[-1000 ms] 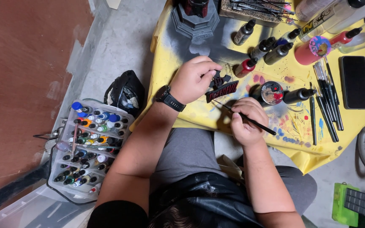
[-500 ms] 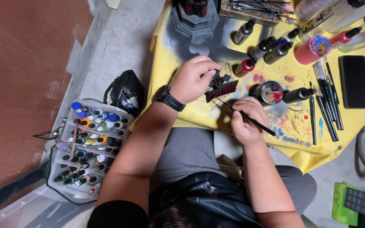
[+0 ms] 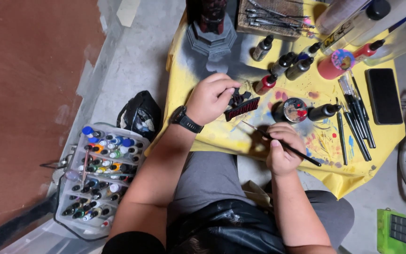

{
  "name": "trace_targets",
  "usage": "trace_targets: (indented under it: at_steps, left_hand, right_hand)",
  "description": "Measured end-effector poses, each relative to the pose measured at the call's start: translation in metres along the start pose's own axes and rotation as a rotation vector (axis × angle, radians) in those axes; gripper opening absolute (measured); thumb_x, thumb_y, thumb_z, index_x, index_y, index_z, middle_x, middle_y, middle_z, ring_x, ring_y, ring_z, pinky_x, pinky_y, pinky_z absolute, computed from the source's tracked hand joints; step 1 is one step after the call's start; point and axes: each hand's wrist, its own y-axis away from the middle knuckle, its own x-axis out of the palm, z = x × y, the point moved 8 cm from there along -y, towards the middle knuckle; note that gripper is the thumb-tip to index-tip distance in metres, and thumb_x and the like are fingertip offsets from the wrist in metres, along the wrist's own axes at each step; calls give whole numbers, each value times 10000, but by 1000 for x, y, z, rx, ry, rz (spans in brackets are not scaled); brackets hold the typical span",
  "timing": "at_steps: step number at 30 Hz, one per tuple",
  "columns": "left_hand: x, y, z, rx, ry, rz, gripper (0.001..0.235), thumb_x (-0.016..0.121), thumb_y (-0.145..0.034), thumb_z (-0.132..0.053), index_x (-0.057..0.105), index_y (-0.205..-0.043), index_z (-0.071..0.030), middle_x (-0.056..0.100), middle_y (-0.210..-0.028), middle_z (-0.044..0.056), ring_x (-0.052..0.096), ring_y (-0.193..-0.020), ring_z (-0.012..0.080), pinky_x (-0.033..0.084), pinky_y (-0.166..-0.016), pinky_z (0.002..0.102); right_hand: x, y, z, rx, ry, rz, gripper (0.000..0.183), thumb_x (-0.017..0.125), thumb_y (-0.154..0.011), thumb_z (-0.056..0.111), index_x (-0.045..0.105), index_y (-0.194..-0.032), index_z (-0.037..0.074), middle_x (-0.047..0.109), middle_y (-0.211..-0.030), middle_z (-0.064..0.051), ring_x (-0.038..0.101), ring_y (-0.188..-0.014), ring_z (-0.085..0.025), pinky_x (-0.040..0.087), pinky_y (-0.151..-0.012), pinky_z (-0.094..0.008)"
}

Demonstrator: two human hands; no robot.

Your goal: Painting a small 3D-printed sign or miniature component with a fine brush.

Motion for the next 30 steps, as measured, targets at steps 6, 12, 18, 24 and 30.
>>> trace_targets:
  at_steps: [6, 12, 18, 24, 30]
  left_hand:
    - [-1, 3, 3, 9, -11, -49, 226, 662, -911, -16, 796, -1076, -93, 735, -940, 49, 631, -600, 197, 543, -563, 302]
    - [-4, 5, 10, -75, -63, -132, 216, 678, -867, 3, 799, -1020, -90, 738, -905, 40, 556, -489, 129, 468, -446, 250]
    - [-8, 5, 8, -103, -88, -163, 258, 659, -863, 48, 809, -1034, -75, 729, -889, 42, 562, -525, 95, 489, -493, 209]
    - [-18, -11, -24, -132, -253, -166, 248, 654, -876, 30, 810, -1038, -76, 744, -907, 59, 601, -580, 142, 531, -545, 271]
    - [-39, -57, -30, -74, -458, -43, 208, 645, -914, -21, 798, -1037, -89, 747, -946, 88, 717, -859, 345, 584, -768, 420]
  right_hand:
    - [-22, 3, 15, 1, 132, 0, 207, 688, -967, 75, 691, -894, -119, 673, -817, -278, 651, -729, -411, 550, -711, -524]
    - [-41, 10, 13, 52, 155, -44, 169, 702, -939, 39, 700, -907, -126, 689, -836, -285, 672, -756, -432, 566, -746, -542]
    - [-57, 17, -5, 107, 83, -75, 127, 670, -930, -4, 695, -900, -125, 683, -812, -261, 673, -755, -410, 570, -752, -537]
    - [-54, 8, 2, 168, 66, -79, 61, 685, -884, -57, 727, -895, -99, 711, -815, -229, 711, -784, -407, 581, -780, -536]
    - [-58, 12, -2, 180, 46, -77, 66, 691, -881, -59, 738, -911, -96, 720, -822, -223, 719, -799, -394, 583, -782, -532]
